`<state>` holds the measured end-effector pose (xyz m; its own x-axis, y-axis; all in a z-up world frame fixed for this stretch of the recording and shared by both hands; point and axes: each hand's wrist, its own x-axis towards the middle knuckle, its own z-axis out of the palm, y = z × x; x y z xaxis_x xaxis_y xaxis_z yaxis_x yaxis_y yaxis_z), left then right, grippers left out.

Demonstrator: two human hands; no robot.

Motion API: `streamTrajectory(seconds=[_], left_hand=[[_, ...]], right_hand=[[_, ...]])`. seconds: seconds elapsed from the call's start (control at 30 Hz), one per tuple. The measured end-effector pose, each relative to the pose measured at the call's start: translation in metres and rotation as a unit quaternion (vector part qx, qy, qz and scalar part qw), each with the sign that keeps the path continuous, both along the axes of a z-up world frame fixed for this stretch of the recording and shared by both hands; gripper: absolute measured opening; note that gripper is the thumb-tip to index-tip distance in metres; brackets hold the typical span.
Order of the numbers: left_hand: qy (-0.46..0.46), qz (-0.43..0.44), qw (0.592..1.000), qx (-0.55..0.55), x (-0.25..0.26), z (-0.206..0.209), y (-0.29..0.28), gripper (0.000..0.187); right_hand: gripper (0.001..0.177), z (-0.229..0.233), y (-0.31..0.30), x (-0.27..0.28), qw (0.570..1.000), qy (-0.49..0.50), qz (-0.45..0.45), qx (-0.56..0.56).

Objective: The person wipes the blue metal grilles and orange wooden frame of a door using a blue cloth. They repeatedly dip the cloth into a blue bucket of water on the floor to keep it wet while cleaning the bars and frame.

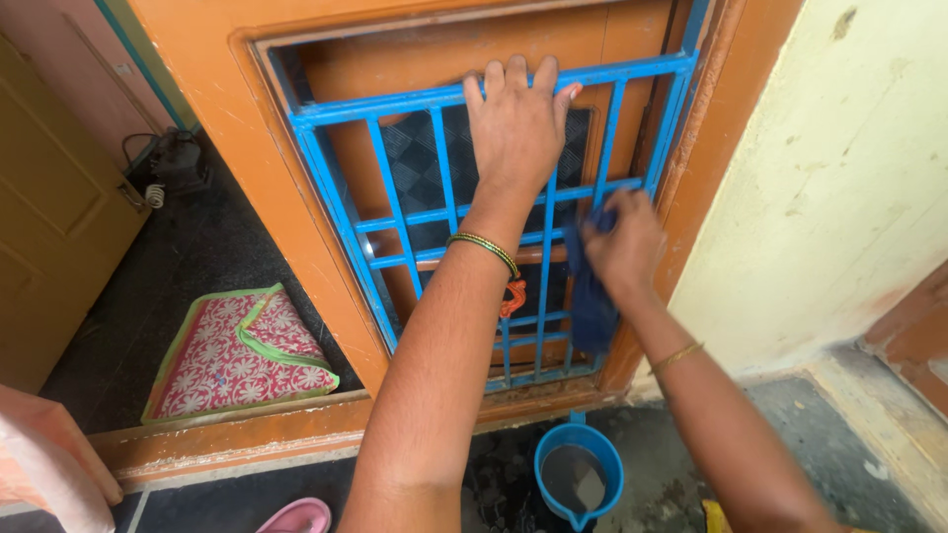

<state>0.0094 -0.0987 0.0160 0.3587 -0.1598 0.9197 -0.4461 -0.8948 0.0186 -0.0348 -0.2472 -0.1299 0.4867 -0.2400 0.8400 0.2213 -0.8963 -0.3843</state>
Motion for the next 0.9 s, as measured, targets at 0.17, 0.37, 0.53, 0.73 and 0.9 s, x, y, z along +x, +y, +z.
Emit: streamTrajectory(seconds=[0.17, 0.37, 0.53, 0.73, 0.9], left_hand=[[-0.046, -0.003, 0.999, -0.015, 0.002, -0.005, -0.002, 0.037], [-0.04, -0.012, 0.999, -0.018, 0.004, -0.004, 0.0, 0.036], [-0.041, -0.009, 0.999, -0.022, 0.003, -0.004, -0.001, 0.036], [-0.016, 0.004, 1.0, -0.009, 0.002, 0.0, -0.002, 0.04], [-0.013, 0.023, 1.0, -0.001, 0.001, -0.002, -0.003, 0.041]], right_hand=[[0.039, 0.074, -0.002, -0.003, 0.991, -0.116, 0.05, 0.036], [0.056, 0.096, 0.0, 0.022, 0.991, -0.061, -0.094, -0.071], [0.046, -0.004, 0.008, -0.005, 0.98, 0.055, -0.117, -0.152], [0.039, -0.019, -0.021, -0.015, 0.96, 0.182, -0.015, -0.211], [0.036, 0.077, -0.057, -0.035, 0.983, -0.043, 0.042, -0.173]])
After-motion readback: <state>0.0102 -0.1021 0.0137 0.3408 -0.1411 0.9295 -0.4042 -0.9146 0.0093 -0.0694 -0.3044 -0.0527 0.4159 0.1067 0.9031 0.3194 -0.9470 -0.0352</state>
